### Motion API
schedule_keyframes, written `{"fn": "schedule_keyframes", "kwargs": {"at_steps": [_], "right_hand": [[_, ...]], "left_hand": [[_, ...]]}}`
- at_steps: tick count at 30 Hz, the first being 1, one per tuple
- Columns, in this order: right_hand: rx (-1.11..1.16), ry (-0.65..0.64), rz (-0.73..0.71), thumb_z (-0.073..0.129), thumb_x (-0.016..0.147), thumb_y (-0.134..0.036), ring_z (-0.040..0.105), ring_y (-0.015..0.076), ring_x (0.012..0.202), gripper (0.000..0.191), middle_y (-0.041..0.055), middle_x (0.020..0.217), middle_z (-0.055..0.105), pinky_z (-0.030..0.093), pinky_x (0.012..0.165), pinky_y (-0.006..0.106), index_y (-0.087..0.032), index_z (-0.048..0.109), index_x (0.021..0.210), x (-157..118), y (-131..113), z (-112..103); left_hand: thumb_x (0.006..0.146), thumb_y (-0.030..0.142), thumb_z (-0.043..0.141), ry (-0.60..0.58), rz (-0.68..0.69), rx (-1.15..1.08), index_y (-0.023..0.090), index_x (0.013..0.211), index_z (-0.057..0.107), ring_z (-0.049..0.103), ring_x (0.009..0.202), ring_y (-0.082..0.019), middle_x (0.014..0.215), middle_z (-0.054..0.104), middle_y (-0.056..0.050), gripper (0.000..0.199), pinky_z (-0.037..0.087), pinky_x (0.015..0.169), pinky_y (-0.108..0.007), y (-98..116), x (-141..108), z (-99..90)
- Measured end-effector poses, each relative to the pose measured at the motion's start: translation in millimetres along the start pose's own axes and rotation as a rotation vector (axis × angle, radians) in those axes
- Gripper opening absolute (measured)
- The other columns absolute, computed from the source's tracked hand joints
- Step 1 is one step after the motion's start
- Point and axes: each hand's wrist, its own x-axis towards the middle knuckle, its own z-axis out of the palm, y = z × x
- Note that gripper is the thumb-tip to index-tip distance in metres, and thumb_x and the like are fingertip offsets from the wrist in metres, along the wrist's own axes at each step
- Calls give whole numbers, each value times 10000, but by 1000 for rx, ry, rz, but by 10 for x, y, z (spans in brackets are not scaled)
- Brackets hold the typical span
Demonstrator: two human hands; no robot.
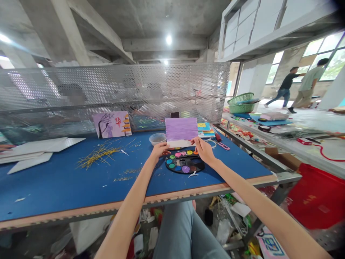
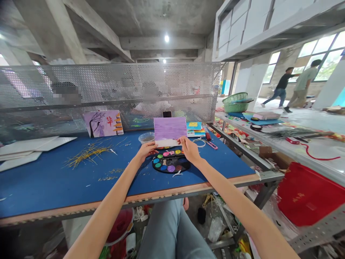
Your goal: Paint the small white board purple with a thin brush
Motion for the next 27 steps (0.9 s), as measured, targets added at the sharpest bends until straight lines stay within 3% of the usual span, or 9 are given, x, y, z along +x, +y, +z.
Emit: {"fn": "schedule_keyframes", "kwargs": {"at_steps": [8,13,20,27], "right_hand": [[9,-7,-2,157,1004,-573,639,139,585,547,16,820,712,458,648,245,-234,588,1005,-8,-15,-1],[10,14,15,180,1014,-545,644,121,586,509,13,896,713,453,646,245,-229,578,983,-1,11,8],[5,-17,7,207,1010,-547,643,147,583,490,-25,634,638,451,658,251,-237,584,974,-4,-10,14],[3,-24,9,215,1009,-546,646,152,587,479,-19,638,647,458,652,252,-240,583,981,-3,-18,15]], "left_hand": [[936,347,596,3,4,1,136,1117,626,659,776,-143,970,683,-48,280,564,729,-331,3,1,2],[936,338,596,-1,1,4,137,1135,617,657,783,-144,985,677,-51,284,565,723,-329,0,3,3],[935,337,598,5,-8,0,136,1123,621,655,783,-144,981,676,-50,277,564,721,-327,24,-15,10],[935,336,599,2,-8,-14,135,1125,621,656,780,-142,983,677,-51,279,565,719,-325,32,-23,9]]}}
